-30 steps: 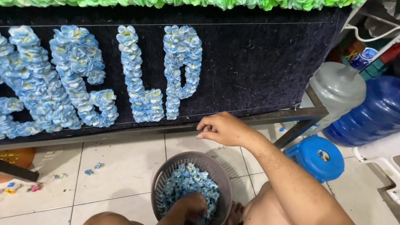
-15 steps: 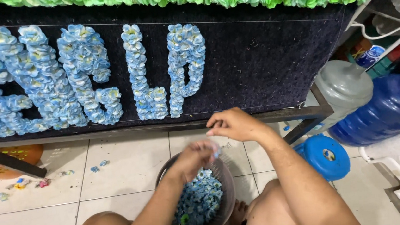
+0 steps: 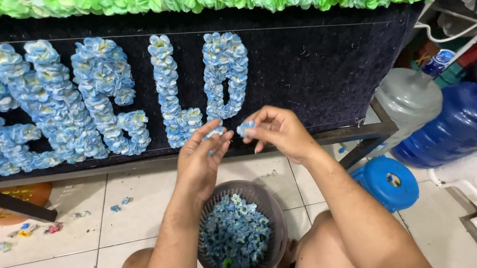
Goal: Pinning small blue flowers onto a board to form letters for a floral arrangement
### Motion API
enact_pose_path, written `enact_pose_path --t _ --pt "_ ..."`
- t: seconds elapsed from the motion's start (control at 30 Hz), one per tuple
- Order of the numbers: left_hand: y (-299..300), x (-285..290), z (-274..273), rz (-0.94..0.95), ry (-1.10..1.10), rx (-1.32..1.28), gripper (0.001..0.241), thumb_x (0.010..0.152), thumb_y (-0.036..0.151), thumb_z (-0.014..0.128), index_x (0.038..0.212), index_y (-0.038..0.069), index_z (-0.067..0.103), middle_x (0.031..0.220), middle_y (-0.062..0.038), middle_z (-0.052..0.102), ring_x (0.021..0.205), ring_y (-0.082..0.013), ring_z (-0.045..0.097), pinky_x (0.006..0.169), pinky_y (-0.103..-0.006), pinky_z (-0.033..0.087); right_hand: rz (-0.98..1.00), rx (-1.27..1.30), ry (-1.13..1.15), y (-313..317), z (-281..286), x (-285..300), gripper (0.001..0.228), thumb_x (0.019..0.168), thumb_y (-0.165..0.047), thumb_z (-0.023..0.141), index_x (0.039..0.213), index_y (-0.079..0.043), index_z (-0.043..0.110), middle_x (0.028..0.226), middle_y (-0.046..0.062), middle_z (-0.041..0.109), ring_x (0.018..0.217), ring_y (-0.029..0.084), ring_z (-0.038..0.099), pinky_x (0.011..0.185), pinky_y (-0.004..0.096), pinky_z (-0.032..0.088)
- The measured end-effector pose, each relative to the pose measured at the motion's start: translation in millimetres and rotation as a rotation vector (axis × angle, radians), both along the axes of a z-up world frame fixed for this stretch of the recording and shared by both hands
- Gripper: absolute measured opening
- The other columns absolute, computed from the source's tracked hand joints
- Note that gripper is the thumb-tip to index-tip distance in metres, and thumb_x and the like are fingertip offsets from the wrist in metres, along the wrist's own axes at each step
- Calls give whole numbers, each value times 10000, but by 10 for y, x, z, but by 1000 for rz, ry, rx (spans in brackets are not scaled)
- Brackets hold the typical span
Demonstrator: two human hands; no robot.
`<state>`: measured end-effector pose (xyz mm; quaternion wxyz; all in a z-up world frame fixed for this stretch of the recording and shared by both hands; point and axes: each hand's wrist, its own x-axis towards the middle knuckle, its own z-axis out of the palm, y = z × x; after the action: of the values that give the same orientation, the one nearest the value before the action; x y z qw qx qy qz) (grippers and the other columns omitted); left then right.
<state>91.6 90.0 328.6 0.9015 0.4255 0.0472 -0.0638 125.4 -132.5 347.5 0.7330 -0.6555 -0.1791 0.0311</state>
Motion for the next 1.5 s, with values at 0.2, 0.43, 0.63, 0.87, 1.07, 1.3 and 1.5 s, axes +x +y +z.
enact_pose_path --t 0.2,0.43,0.63,0.87,1.07,1.3,1.5 --pt "76 107 -107 43 37 -117 200 1031 49 767 1198 -31 692 1257 -235 794 1229 -351 820 1018 -344 666 -71 37 -118 61 -19 258 295 992 62 798 1265 74 687 998 200 792 794 265 836 596 332 733" --pt "129 51 -7 -1 23 -106 156 1050 113 766 1021 95 614 1248 -204 834 1059 -325 868 702 -215 688 -104 -107 -298 276 292 271 254 1028 87 743 1275 49 788 1066 179 800 866 238 837 657 318 729" --pt "127 338 -123 136 -172 275 168 1052 67 618 1020 160 481 977 -166 811 572 -192 742 389 -194 433 -125 -116 -312 259 191 420 185 1015 73 782 1199 78 788 1068 184 787 853 250 835 648 345 743" --pt "1 353 421 190 -271 422 547 1011 -7 471 1546 -19 588 851 -153 722 483 -130 563 388 -236 387 -297 -196 -287 324 133 596 197 1036 30 762 1228 40 804 905 174 823 707 204 811 556 283 679" --pt "-1 300 235 249 -338 530 488 1071 70 507 1531 5 655 832 -128 713 561 -128 510 491 -256 408 -476 -314 -325 620 288 566 134 1025 -80 820 1156 -60 834 737 118 805 503 136 720 427 239 582" --pt "59 45 336 134 -157 122 595 1019 2 412 1593 6 570 1320 -193 722 881 -143 485 691 -248 408 -626 -500 -465 530 208 648 269 975 -242 920 915 -99 700 630 38 747 491 160 695 451 284 502" --pt "15 -171 396 316 -577 876 696 1006 -20 704 1662 111 509 1426 -129 810 1328 -389 744 1114 -491 557 -172 -333 -310 467 157 181 292 868 -125 976 1112 -69 825 840 49 721 683 73 684 589 211 563"
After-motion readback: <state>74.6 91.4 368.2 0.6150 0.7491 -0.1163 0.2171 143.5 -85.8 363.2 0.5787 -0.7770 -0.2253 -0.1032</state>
